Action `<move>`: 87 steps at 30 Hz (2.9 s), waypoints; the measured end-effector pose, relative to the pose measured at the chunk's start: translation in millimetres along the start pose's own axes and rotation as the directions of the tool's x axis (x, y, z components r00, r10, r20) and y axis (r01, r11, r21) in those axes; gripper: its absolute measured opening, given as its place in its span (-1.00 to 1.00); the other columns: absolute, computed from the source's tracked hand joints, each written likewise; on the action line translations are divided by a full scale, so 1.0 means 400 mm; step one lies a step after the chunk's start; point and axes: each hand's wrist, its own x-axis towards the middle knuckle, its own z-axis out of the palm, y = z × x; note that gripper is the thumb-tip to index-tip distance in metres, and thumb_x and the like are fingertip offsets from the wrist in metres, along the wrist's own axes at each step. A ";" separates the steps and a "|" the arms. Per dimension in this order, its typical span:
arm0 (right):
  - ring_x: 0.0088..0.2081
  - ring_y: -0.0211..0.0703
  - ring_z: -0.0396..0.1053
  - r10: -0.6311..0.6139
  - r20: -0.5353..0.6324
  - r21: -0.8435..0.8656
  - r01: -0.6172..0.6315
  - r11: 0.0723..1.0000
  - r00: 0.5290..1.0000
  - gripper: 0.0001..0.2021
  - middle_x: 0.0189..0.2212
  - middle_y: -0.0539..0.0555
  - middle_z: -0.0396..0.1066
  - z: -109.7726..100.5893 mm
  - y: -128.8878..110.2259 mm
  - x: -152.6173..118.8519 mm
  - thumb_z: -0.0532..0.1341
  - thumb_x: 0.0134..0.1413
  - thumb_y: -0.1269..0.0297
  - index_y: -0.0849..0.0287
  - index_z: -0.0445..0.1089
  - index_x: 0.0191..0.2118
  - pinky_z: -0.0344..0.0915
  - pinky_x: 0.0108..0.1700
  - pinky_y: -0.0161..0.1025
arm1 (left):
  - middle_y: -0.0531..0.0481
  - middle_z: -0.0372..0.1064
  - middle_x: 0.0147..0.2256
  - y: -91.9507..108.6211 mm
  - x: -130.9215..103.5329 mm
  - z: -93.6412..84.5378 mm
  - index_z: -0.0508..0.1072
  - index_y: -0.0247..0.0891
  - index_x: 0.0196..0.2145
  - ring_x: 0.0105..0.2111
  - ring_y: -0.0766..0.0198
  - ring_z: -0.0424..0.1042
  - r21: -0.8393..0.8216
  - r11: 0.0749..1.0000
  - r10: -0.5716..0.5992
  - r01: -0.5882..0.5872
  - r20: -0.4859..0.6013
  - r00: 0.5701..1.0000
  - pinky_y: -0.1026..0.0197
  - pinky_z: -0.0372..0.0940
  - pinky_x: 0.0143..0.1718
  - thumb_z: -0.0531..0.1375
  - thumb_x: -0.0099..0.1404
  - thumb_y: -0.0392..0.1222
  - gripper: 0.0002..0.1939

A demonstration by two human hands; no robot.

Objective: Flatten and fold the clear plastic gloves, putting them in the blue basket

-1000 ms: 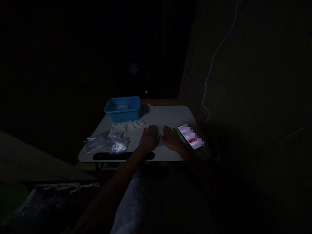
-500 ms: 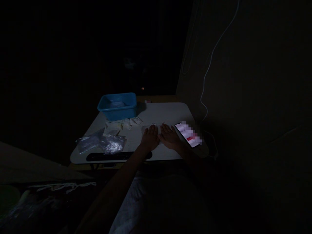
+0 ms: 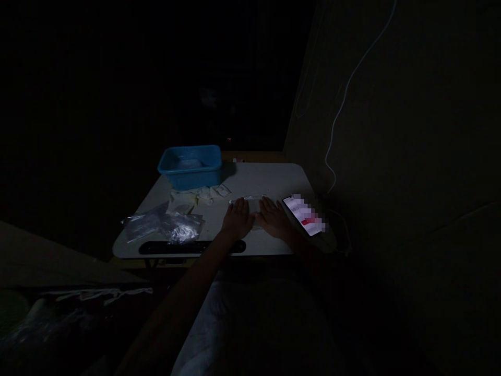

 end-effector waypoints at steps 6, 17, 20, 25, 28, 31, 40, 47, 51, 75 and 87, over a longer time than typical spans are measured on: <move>0.23 -0.03 -0.08 -0.004 -0.007 0.001 0.004 1.000 1.000 -0.45 0.20 0.25 -0.02 -0.003 -0.001 -0.002 -0.26 0.22 0.10 0.36 0.06 0.18 -0.10 0.18 0.06 | -0.26 -0.10 0.21 -0.036 -0.012 0.004 0.01 -0.51 0.18 0.22 0.09 -0.11 0.006 0.999 -0.050 0.050 0.008 0.999 0.03 -0.12 0.16 -0.28 0.33 -0.07 -0.41; 0.23 -0.02 -0.09 -0.005 0.000 0.002 0.005 1.000 1.000 -0.46 0.21 0.25 -0.03 -0.004 0.001 -0.004 -0.24 0.23 0.12 0.36 0.05 0.18 -0.11 0.18 0.06 | -0.25 -0.14 0.22 -0.068 -0.022 0.010 -0.02 -0.49 0.19 0.22 0.08 -0.13 0.018 0.996 -0.084 0.084 0.007 0.996 -0.06 -0.13 0.16 -0.28 0.32 -0.04 -0.39; 0.23 -0.02 -0.08 0.005 0.013 0.013 -0.005 1.000 1.000 -0.46 0.21 0.25 -0.03 -0.002 0.002 -0.002 -0.24 0.23 0.12 0.36 0.05 0.18 -0.10 0.18 0.06 | -0.24 -0.15 0.23 -0.067 -0.023 0.010 -0.03 -0.48 0.20 0.22 0.08 -0.14 0.015 0.996 -0.088 0.088 0.015 0.996 -0.05 -0.13 0.16 -0.28 0.32 -0.04 -0.39; 0.23 -0.02 -0.08 0.031 -0.007 0.023 -0.031 0.999 0.999 -0.45 0.20 0.27 -0.01 0.005 0.002 0.000 -0.22 0.22 0.10 0.38 0.07 0.17 -0.11 0.18 0.03 | -0.25 -0.14 0.22 -0.063 -0.024 0.002 -0.02 -0.48 0.19 0.22 0.08 -0.13 0.011 0.996 -0.089 0.089 0.019 0.996 -0.06 -0.12 0.16 -0.27 0.32 -0.04 -0.40; 0.22 0.00 -0.07 0.063 -0.035 0.035 -0.062 0.997 0.997 -0.44 0.18 0.31 0.01 0.013 0.001 0.000 -0.20 0.22 0.10 0.42 0.09 0.16 -0.11 0.19 0.01 | -0.26 -0.14 0.22 -0.062 -0.024 0.003 -0.02 -0.49 0.19 0.22 0.08 -0.12 0.021 0.996 -0.087 0.087 0.020 0.996 -0.06 -0.12 0.16 -0.26 0.32 -0.05 -0.40; 0.21 0.03 -0.05 0.095 -0.056 0.047 -0.093 0.995 0.994 -0.42 0.17 0.36 0.03 0.018 0.005 0.000 -0.22 0.22 0.09 0.49 0.10 0.14 -0.11 0.18 -0.01 | -0.26 -0.14 0.22 -0.064 -0.024 0.008 -0.02 -0.50 0.19 0.22 0.08 -0.12 0.031 0.996 -0.081 0.080 0.008 0.997 -0.06 -0.12 0.16 -0.26 0.32 -0.05 -0.40; 0.23 -0.11 -0.08 -0.055 -0.032 0.120 0.059 0.991 0.998 -0.53 0.21 0.15 0.00 -0.006 0.003 0.031 -0.25 0.24 0.20 0.22 0.06 0.18 -0.19 0.20 0.07 | -0.27 -0.12 0.22 -0.066 -0.020 0.010 0.00 -0.52 0.18 0.21 0.06 -0.11 -0.007 0.997 -0.081 0.081 0.003 0.997 -0.08 -0.12 0.15 -0.26 0.32 -0.04 -0.40; 0.23 -0.09 -0.10 -0.192 0.038 0.141 0.184 0.973 0.981 -0.51 0.21 0.19 -0.02 0.002 -0.048 0.077 -0.27 0.25 0.19 0.29 0.05 0.18 -0.18 0.19 0.11 | -0.26 -0.13 0.22 -0.064 -0.023 0.002 0.01 -0.48 0.18 0.22 0.07 -0.12 -0.005 0.997 -0.076 0.076 0.016 0.997 -0.08 -0.11 0.15 -0.23 0.32 -0.06 -0.42; 0.23 -0.05 -0.08 -0.174 0.017 0.106 0.172 0.979 0.985 -0.51 0.21 0.21 -0.02 0.009 -0.038 0.075 -0.24 0.24 0.18 0.31 0.06 0.17 -0.16 0.18 0.13 | -0.27 -0.12 0.21 -0.065 -0.022 0.008 0.02 -0.47 0.18 0.22 0.06 -0.11 -0.009 0.997 -0.075 0.075 -0.002 0.997 -0.08 -0.12 0.15 -0.22 0.32 -0.06 -0.42; 0.25 -0.06 -0.14 -0.008 -0.048 0.071 0.012 0.997 0.999 -0.48 0.23 0.23 -0.09 0.006 0.013 -0.009 -0.23 0.23 0.17 0.38 -0.03 0.21 -0.17 0.21 0.03 | -0.27 -0.13 0.22 -0.067 -0.023 0.011 -0.01 -0.49 0.19 0.22 0.07 -0.11 0.005 0.997 -0.078 0.078 -0.011 0.997 -0.07 -0.11 0.15 -0.27 0.32 -0.04 -0.40; 0.23 -0.03 -0.08 -0.037 -0.056 0.077 0.041 0.996 0.998 -0.51 0.20 0.24 -0.01 -0.025 0.003 -0.075 -0.16 0.22 0.16 0.33 0.05 0.18 -0.14 0.19 0.06 | -0.29 -0.18 0.23 -0.073 -0.030 0.014 -0.04 -0.48 0.19 0.23 0.05 -0.17 -0.084 0.995 -0.067 0.057 -0.124 0.990 -0.05 -0.09 0.14 -0.24 0.33 -0.04 -0.41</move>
